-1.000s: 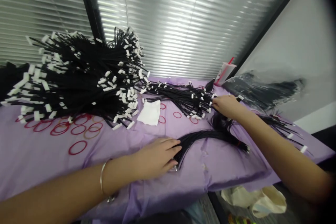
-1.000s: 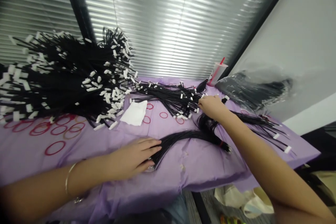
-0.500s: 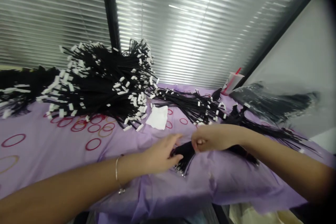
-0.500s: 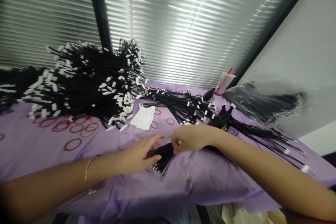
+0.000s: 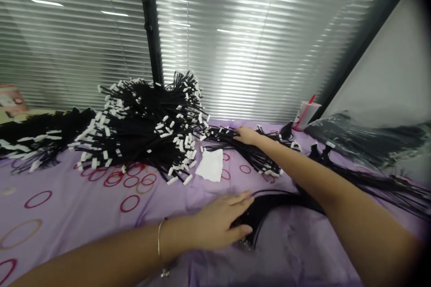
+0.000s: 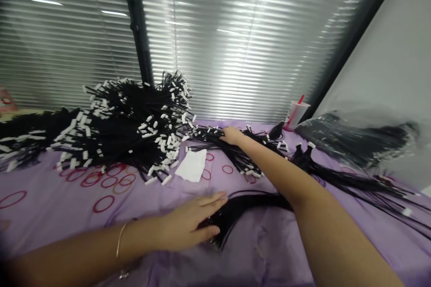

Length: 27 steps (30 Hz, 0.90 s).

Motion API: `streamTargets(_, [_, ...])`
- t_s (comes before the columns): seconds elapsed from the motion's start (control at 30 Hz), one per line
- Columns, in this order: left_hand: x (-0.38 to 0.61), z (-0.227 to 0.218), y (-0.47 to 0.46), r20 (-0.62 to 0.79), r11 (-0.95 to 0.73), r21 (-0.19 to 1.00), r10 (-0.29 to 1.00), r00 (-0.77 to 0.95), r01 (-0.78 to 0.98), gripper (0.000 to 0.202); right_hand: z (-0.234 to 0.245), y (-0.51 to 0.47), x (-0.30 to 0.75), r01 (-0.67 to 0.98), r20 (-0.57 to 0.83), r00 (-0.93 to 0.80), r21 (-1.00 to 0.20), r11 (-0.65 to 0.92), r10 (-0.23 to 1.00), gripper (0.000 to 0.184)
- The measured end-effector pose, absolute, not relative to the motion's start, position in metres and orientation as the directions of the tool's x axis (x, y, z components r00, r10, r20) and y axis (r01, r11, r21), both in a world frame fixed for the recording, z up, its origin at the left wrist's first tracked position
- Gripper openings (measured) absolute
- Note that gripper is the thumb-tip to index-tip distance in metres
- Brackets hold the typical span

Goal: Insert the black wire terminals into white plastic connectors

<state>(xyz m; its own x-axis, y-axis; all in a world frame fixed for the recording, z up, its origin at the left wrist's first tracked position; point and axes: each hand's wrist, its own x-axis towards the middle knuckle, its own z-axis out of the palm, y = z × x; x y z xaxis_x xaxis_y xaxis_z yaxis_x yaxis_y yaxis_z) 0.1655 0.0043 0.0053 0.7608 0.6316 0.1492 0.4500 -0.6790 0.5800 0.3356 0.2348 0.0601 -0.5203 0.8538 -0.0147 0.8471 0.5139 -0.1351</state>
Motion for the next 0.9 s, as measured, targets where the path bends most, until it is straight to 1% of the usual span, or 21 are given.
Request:
streamTargets(0.07, [0.166, 0.005, 0.004, 0.187, -0.741, 0.517, 0.587, 0.788, 0.429, 0.058, 0.048, 0.247, 0.330, 0.873, 0.037, -0.477, -0.095, 0.478, 0.878, 0.033])
streamTargets(0.17, [0.168, 0.002, 0.002, 0.212, -0.831, 0.389, 0.501, 0.839, 0.398, 0.055, 0.036, 0.257, 0.327, 0.897, 0.124, -0.429, -0.056, 0.438, 0.895, 0.031])
streamTargets(0.23, [0.170, 0.000, 0.001, 0.207, -0.848, 0.337, 0.490, 0.847, 0.409, 0.054, 0.037, 0.259, 0.330, 0.903, 0.202, -0.412, -0.039, 0.427, 0.889, 0.030])
streamTargets(0.27, [0.170, -0.001, 0.001, 0.208, -0.845, 0.329, 0.501, 0.840, 0.422, 0.054, 0.041, 0.258, 0.334, 0.903, 0.247, -0.409, -0.031, 0.429, 0.878, 0.030])
streamTargets(0.37, [0.171, -0.003, 0.001, 0.262, -0.836, 0.358, 0.517, 0.815, 0.416, 0.049, 0.061, 0.245, 0.350, 0.890, 0.387, -0.421, 0.002, 0.457, 0.820, 0.031])
streamTargets(0.43, [0.172, -0.005, 0.001, 0.325, -0.828, 0.400, 0.529, 0.784, 0.393, 0.040, 0.080, 0.230, 0.365, 0.872, 0.467, -0.443, 0.025, 0.489, 0.765, 0.031])
streamTargets(0.5, [0.173, -0.006, 0.003, 0.367, -0.804, 0.473, 0.551, 0.750, 0.360, 0.030, 0.098, 0.213, 0.382, 0.844, 0.531, -0.474, 0.046, 0.535, 0.702, 0.035])
streamTargets(0.53, [0.174, -0.006, 0.003, 0.371, -0.779, 0.529, 0.569, 0.733, 0.337, 0.028, 0.105, 0.203, 0.391, 0.824, 0.552, -0.497, 0.057, 0.564, 0.670, 0.035])
streamTargets(0.57, [0.174, -0.005, 0.004, 0.366, -0.731, 0.609, 0.604, 0.708, 0.309, 0.028, 0.111, 0.194, 0.400, 0.800, 0.562, -0.524, 0.067, 0.597, 0.640, 0.034])
streamTargets(0.6, [0.175, -0.004, 0.004, 0.352, -0.648, 0.713, 0.661, 0.663, 0.267, 0.027, 0.114, 0.185, 0.407, 0.774, 0.567, -0.551, 0.072, 0.629, 0.612, 0.032])
streamTargets(0.63, [0.176, -0.003, 0.004, 0.326, -0.525, 0.828, 0.737, 0.593, 0.197, 0.026, 0.116, 0.176, 0.414, 0.748, 0.574, -0.571, 0.069, 0.660, 0.587, 0.030])
streamTargets(0.67, [0.178, -0.002, 0.005, 0.276, -0.365, 0.927, 0.820, 0.502, 0.086, 0.026, 0.115, 0.167, 0.420, 0.725, 0.587, -0.581, 0.057, 0.686, 0.564, 0.028])
streamTargets(0.7, [0.179, 0.000, 0.006, 0.202, -0.194, 0.979, 0.891, 0.407, -0.061, 0.029, 0.114, 0.159, 0.425, 0.707, 0.604, -0.580, 0.039, 0.706, 0.548, 0.026])
streamTargets(0.73, [0.180, 0.001, 0.007, 0.109, -0.035, 0.974, 0.938, 0.328, -0.224, 0.034, 0.112, 0.152, 0.428, 0.696, 0.624, -0.568, 0.015, 0.718, 0.537, 0.024])
streamTargets(0.77, [0.181, 0.002, 0.009, 0.026, 0.085, 0.928, 0.957, 0.290, -0.364, 0.034, 0.109, 0.146, 0.431, 0.691, 0.643, -0.549, -0.010, 0.723, 0.534, 0.023])
streamTargets(0.8, [0.181, 0.004, 0.011, -0.035, 0.167, 0.871, 0.959, 0.281, -0.461, 0.032, 0.106, 0.141, 0.433, 0.690, 0.659, -0.527, -0.036, 0.723, 0.537, 0.021])
streamTargets(0.83, [0.181, 0.004, 0.013, -0.081, 0.228, 0.825, 0.953, 0.291, -0.517, 0.028, 0.103, 0.138, 0.435, 0.693, 0.671, -0.505, -0.060, 0.718, 0.544, 0.019])
streamTargets(0.9, [0.180, 0.005, 0.018, -0.141, 0.297, 0.771, 0.942, 0.303, -0.563, 0.023, 0.097, 0.134, 0.439, 0.697, 0.698, -0.457, -0.104, 0.709, 0.551, 0.018])
